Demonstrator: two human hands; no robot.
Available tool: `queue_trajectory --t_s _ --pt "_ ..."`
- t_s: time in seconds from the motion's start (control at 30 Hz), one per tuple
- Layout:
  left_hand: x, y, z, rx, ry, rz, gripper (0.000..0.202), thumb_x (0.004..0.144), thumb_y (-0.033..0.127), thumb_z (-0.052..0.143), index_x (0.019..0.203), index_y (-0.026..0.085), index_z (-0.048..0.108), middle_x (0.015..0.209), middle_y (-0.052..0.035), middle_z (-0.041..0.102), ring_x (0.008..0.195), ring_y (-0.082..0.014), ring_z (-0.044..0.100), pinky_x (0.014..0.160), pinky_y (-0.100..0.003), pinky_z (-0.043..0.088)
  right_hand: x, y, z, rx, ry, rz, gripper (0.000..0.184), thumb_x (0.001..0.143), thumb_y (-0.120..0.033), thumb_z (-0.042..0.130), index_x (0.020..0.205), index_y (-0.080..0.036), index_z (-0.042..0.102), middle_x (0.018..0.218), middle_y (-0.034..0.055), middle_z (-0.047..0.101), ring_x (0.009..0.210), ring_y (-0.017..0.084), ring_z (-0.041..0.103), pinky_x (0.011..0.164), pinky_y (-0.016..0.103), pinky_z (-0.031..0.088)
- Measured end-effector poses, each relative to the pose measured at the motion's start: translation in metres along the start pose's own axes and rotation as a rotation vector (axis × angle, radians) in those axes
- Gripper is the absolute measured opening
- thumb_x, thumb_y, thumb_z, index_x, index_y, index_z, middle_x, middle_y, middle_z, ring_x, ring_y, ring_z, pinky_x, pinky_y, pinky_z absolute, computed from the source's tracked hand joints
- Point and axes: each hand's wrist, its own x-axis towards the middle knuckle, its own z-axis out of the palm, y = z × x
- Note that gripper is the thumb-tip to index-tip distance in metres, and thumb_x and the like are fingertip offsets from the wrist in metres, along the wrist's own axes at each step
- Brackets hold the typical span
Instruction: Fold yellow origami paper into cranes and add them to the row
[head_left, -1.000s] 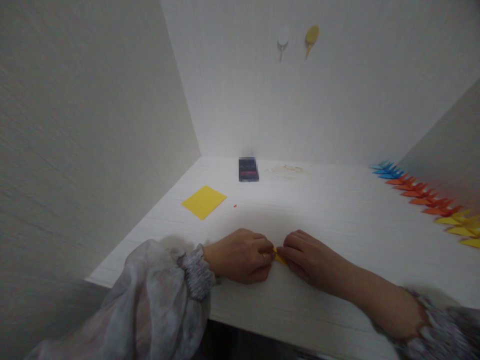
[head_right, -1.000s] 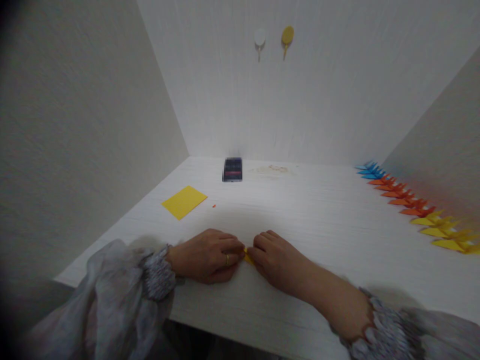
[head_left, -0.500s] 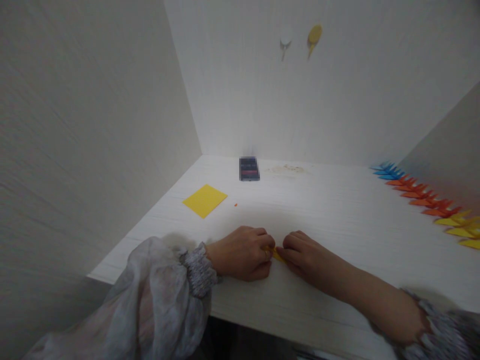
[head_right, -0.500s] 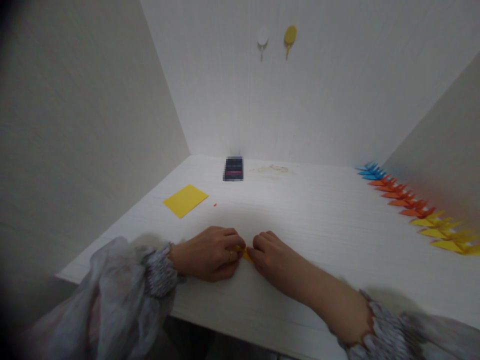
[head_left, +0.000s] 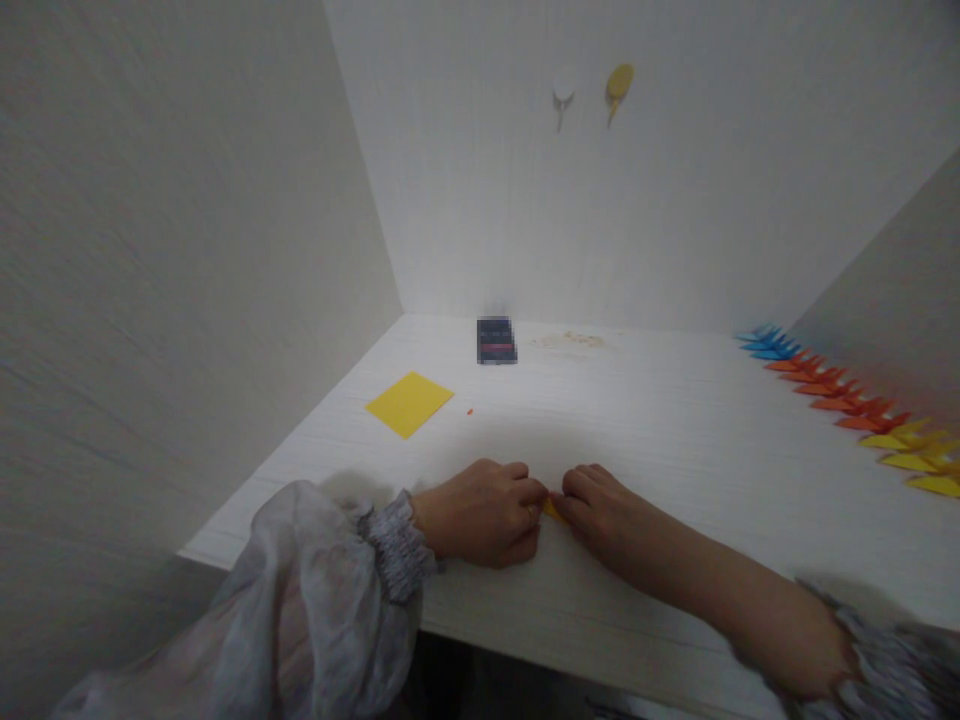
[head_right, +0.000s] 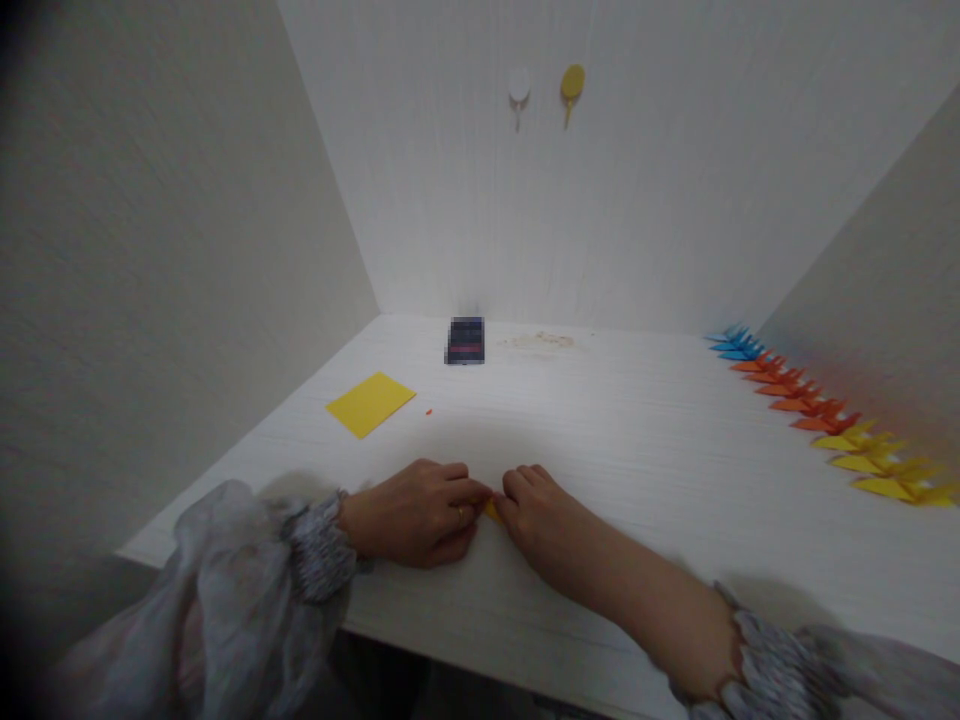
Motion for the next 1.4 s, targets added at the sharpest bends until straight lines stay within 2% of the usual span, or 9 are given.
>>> queue_trajectory --t_s 0.2,0.67,0.83,1.07,1.17,1.27,1.4 --pt "0.001 0.001 0.003 0.027 0.017 0.000 0.024 0.080 0.026 0.041 0.072 0.014 0.060 0.091 -0.0064 0.060 0.066 -0.0155 0.047 0.052 -0.029 0.042 -0.001 -0.001 -0.001 -0.015 -0.017 0.005 0.018 0.081 -0.005 0.042 0.085 -0.010 0.059 0.081 0.0098 0.053 0.075 0.019 0.044 0.069 0.031 0.038" --pt "0.002 0.002 0.001 0.000 0.007 -0.030 0.018 0.076 0.026 0.044 0.075 0.015 0.058 0.086 -0.0050 0.062 0.066 -0.0161 0.048 0.054 -0.029 0.043 0.001 -0.002 -0.002 0.010 -0.023 0.014 0.021 0.080 -0.004 0.039 0.087 -0.009 0.059 0.083 0.0105 0.053 0.076 0.019 0.044 0.072 0.033 0.038" --pt "0.003 0.003 0.001 0.010 0.009 -0.033 0.017 0.075 0.026 0.046 0.077 0.014 0.058 0.087 -0.0066 0.062 0.067 -0.0163 0.049 0.055 -0.030 0.044 0.003 -0.002 -0.008 0.014 -0.031 0.036 0.019 0.078 -0.006 0.041 0.081 -0.011 0.059 0.078 0.0092 0.054 0.072 0.018 0.045 0.070 0.033 0.038" --pt "0.004 0.003 -0.002 -0.004 0.014 -0.063 0.019 0.076 0.025 0.044 0.077 0.014 0.059 0.081 -0.0055 0.063 0.065 -0.0156 0.049 0.054 -0.028 0.043 -0.003 0.008 -0.017 0.226 -0.048 0.038 0.018 0.074 -0.008 0.047 0.083 -0.015 0.061 0.081 0.0071 0.054 0.075 0.016 0.048 0.072 0.030 0.038" --pt "0.004 0.003 -0.002 -0.017 0.020 -0.064 0.019 0.077 0.024 0.043 0.076 0.013 0.059 0.081 -0.0053 0.063 0.064 -0.0153 0.049 0.055 -0.029 0.043 -0.006 0.012 -0.017 0.265 -0.054 0.022 0.019 0.073 -0.007 0.048 0.084 -0.016 0.061 0.080 0.0065 0.054 0.076 0.016 0.048 0.073 0.030 0.038" --pt "0.004 0.003 -0.002 -0.027 0.023 -0.070 0.020 0.077 0.023 0.042 0.080 0.013 0.059 0.080 -0.0064 0.063 0.065 -0.0157 0.050 0.057 -0.029 0.044 -0.009 0.017 -0.018 0.292 -0.051 0.007 0.016 0.075 -0.008 0.047 0.075 -0.016 0.061 0.075 0.0051 0.054 0.072 0.015 0.048 0.071 0.028 0.039" --pt "0.004 0.002 -0.001 -0.041 0.023 -0.068 0.021 0.077 0.024 0.042 0.079 0.013 0.060 0.081 -0.0066 0.064 0.066 -0.0157 0.050 0.057 -0.029 0.043 -0.012 0.023 -0.018 0.304 -0.059 -0.047 0.016 0.079 -0.012 0.046 0.077 -0.016 0.061 0.072 0.0037 0.053 0.070 0.014 0.048 0.070 0.027 0.038"
